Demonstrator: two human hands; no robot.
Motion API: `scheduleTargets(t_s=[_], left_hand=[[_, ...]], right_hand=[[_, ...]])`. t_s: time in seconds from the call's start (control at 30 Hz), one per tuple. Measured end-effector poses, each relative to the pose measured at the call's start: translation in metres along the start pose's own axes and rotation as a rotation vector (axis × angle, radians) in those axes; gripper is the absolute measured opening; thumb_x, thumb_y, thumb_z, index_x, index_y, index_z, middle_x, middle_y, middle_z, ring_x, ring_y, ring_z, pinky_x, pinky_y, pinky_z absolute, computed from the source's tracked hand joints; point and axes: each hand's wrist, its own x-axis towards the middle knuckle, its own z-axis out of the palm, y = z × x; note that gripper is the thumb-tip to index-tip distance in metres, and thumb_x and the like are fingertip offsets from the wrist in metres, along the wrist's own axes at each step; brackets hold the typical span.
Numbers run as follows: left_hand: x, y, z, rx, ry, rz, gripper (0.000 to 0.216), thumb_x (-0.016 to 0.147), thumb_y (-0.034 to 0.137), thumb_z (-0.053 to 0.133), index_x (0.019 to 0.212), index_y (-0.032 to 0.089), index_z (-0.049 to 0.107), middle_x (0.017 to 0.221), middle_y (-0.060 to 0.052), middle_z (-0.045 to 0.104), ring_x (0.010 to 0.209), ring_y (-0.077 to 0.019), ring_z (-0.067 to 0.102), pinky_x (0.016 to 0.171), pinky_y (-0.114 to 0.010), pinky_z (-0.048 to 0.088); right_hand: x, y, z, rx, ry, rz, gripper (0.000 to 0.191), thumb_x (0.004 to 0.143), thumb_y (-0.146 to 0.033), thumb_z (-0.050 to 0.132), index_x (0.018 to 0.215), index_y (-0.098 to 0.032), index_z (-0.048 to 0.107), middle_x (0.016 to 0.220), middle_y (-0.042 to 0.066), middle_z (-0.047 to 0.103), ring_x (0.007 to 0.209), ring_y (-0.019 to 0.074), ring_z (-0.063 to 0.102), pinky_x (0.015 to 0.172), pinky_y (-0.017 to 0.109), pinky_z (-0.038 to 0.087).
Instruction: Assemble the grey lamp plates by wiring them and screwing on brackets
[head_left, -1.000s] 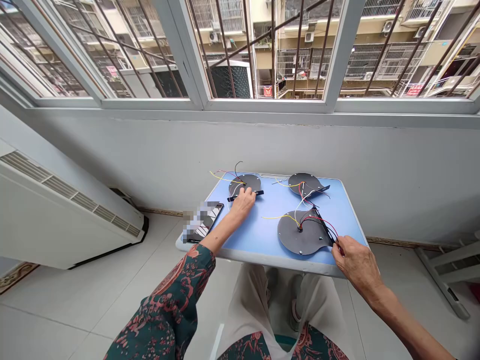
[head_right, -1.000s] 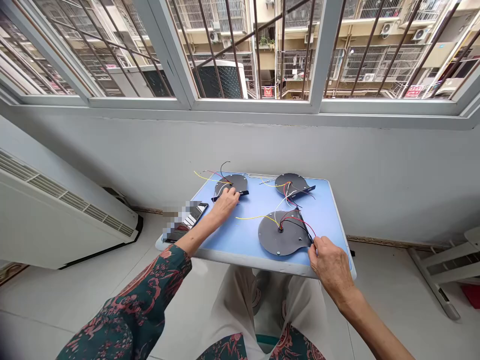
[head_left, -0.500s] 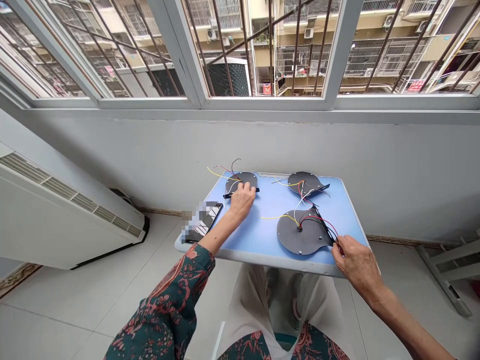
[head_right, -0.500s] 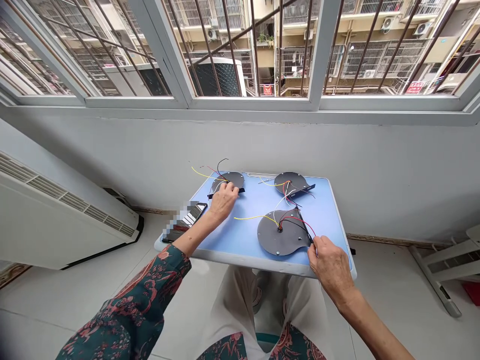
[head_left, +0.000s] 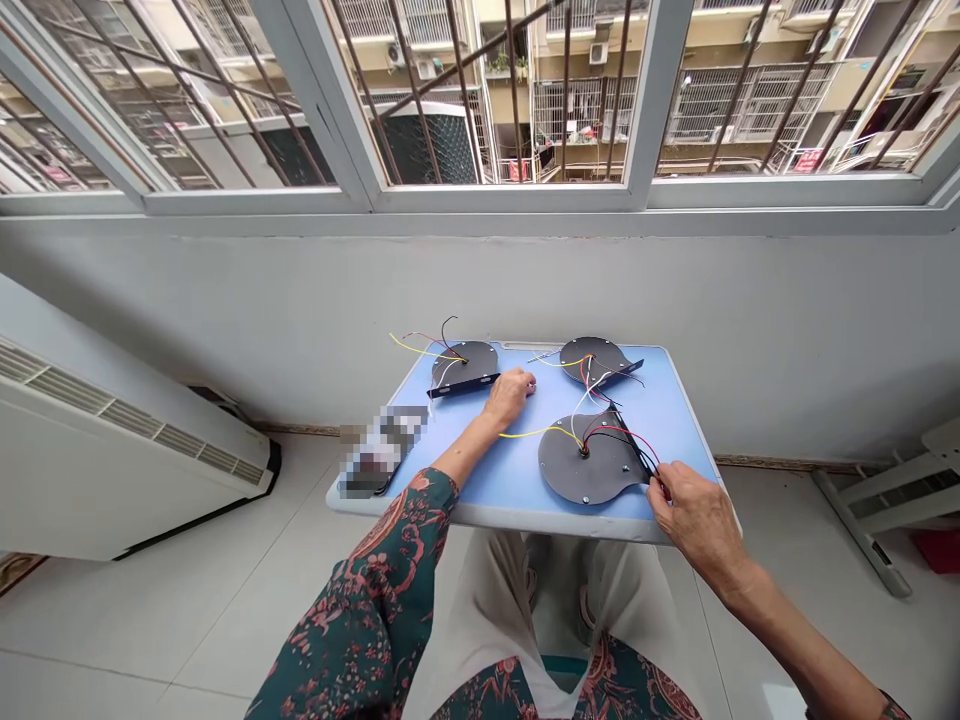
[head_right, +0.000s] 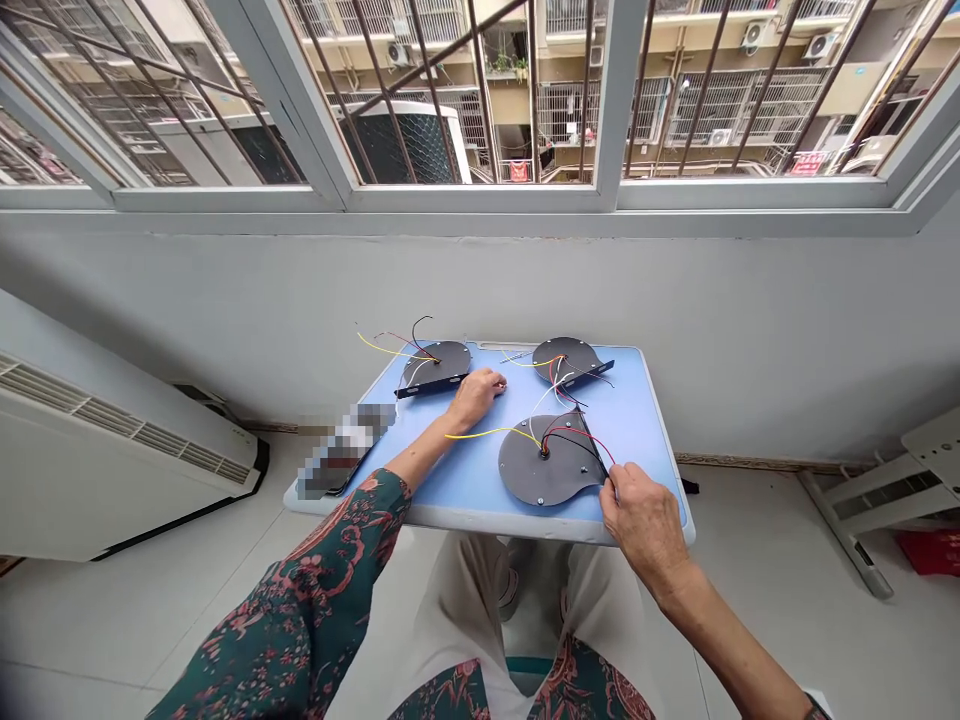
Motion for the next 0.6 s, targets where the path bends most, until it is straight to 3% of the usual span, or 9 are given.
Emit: scheduleTargets(t_s=[0.2, 0.33, 0.37, 0.47, 0.53, 0.57, 0.6], left_hand=[[-0.012, 0.006, -0.037, -0.125, 0.097, 0.034, 0.015, 0.092, 0.011, 0.058, 0.096, 0.014, 0.071, 0.097, -0.010, 0.074, 0.088, -0.0201, 0.068, 0.083, -0.032, 0.052], [-0.029, 0.047, -0.067, -0.283, 0.048, 0.221, 0.007, 0.088, 0.019, 0.069, 0.081, 0.020, 0.070, 0.084, -0.001, 0.074, 0.076, -0.0146, 0.066, 0.077, -0.027, 0.052], [-0.038, 0.061, -0.076, -0.405, 0.099, 0.259, 0.007, 0.089, 0.019, 0.069, 0.082, 0.020, 0.071, 0.084, -0.001, 0.074, 0.075, -0.0140, 0.066, 0.075, -0.026, 0.052], [-0.081, 0.100, -0.108, -0.758, 0.559, 0.090, 0.010, 0.097, 0.023, 0.060, 0.094, 0.019, 0.068, 0.088, -0.002, 0.072, 0.079, -0.0132, 0.067, 0.076, -0.026, 0.053], [-0.115, 0.120, -0.129, -0.854, 0.751, 0.057, 0.010, 0.100, 0.025, 0.057, 0.097, 0.020, 0.065, 0.087, -0.001, 0.068, 0.080, -0.0125, 0.066, 0.076, -0.026, 0.054], [-0.130, 0.127, -0.136, -0.838, 0.747, 0.096, 0.008, 0.100, 0.024, 0.057, 0.099, 0.020, 0.064, 0.087, -0.001, 0.067, 0.081, -0.0124, 0.066, 0.074, -0.025, 0.054], [-0.144, 0.133, -0.138, -0.764, 0.663, 0.170, 0.005, 0.099, 0.020, 0.059, 0.100, 0.021, 0.064, 0.088, -0.001, 0.068, 0.082, -0.0128, 0.066, 0.075, -0.025, 0.054]], right_hand=[[0.001, -0.002, -0.003, 0.029, -0.032, 0.037, 0.027, 0.092, -0.019, 0.047, 0.065, -0.021, 0.051, 0.062, -0.001, 0.050, 0.052, 0.0121, 0.036, 0.055, 0.028, 0.027], [0.003, -0.002, -0.006, 0.066, -0.101, 0.065, 0.027, 0.091, -0.018, 0.046, 0.065, -0.021, 0.051, 0.063, 0.000, 0.051, 0.054, 0.0122, 0.040, 0.056, 0.027, 0.028], [0.003, -0.002, -0.006, 0.075, -0.116, 0.070, 0.027, 0.092, -0.018, 0.046, 0.065, -0.021, 0.051, 0.064, 0.000, 0.051, 0.055, 0.0122, 0.041, 0.057, 0.027, 0.028], [0.002, -0.002, -0.008, 0.092, -0.149, 0.085, 0.027, 0.093, -0.018, 0.046, 0.066, -0.021, 0.052, 0.064, 0.000, 0.051, 0.055, 0.0124, 0.041, 0.056, 0.027, 0.027], [0.002, -0.002, -0.009, 0.090, -0.164, 0.091, 0.027, 0.093, -0.018, 0.046, 0.066, -0.021, 0.052, 0.064, 0.001, 0.052, 0.054, 0.0126, 0.039, 0.056, 0.028, 0.026], [0.002, -0.003, -0.009, 0.086, -0.170, 0.092, 0.028, 0.093, -0.018, 0.045, 0.066, -0.020, 0.052, 0.065, 0.001, 0.052, 0.054, 0.0127, 0.039, 0.056, 0.028, 0.026], [0.003, -0.003, -0.009, 0.081, -0.177, 0.094, 0.027, 0.093, -0.018, 0.045, 0.067, -0.020, 0.053, 0.065, 0.001, 0.053, 0.054, 0.0128, 0.039, 0.057, 0.029, 0.026]])
